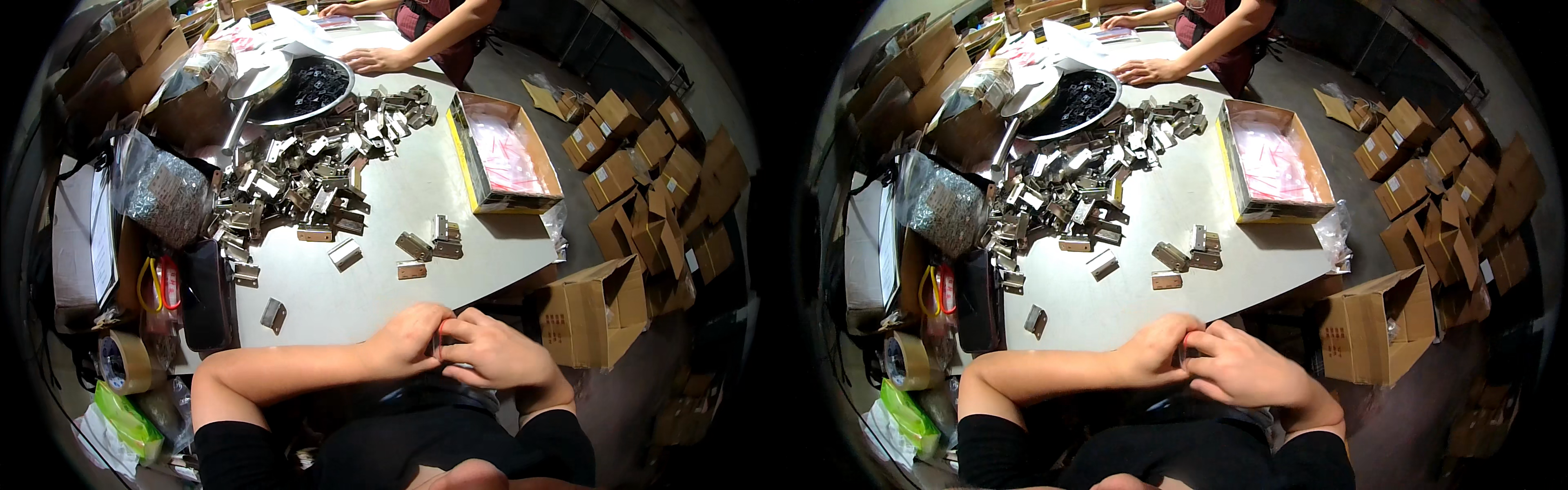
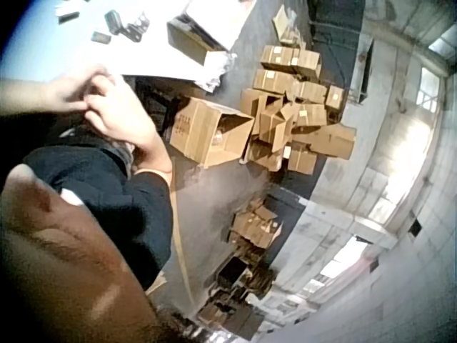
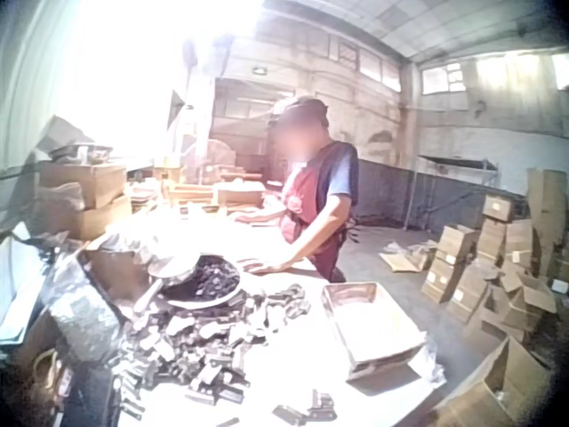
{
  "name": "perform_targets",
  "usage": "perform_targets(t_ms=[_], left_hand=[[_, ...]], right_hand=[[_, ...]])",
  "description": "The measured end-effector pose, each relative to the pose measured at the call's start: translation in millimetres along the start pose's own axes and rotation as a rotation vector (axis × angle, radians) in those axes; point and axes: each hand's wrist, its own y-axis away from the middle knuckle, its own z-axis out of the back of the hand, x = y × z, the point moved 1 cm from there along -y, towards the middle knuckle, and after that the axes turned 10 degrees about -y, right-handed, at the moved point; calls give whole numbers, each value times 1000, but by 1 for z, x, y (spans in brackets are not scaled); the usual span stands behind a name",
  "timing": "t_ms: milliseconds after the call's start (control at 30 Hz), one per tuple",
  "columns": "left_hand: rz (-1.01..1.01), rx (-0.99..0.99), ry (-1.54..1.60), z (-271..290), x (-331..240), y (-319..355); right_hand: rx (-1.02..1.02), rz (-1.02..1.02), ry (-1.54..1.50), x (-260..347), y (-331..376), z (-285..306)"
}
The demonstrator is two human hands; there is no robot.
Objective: The person picks up small rectangular metal parts from a pile on a table and places them into small plastic bags. The person then places the filled bags into a cardboard box.
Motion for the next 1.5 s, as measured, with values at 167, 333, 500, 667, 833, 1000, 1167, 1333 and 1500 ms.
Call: perform_targets(t_ms=[167, 333, 500, 667, 833, 1000, 1167, 1333, 1500], left_hand=[[229, 264, 282, -4, -3, 7], [158, 302, 342, -7, 2, 5], [210, 332, 402, -5, 1, 5], [217, 344, 409, -4, 1, 4], [205, 339, 404, -2, 1, 3], [211, 355, 406, -3, 2, 3], [220, 353, 410, -7, 5, 6], [234, 355, 423, -6, 3, 6], [233, 360, 419, -6, 2, 4]], right_hand=[[-152, 4, -106, -48, -30, 41], [-213, 3, 299, -95, -79, 34], [-35, -109, 250, -100, -98, 38], [40, -131, 219, -99, -101, 44], [-29, -32, 240, -101, -100, 49], [97, -172, 193, -97, -103, 48], [-38, -94, 238, -95, -92, 60], [-7, -52, 235, -86, -93, 64], [-35, 22, 243, -92, -99, 39]])
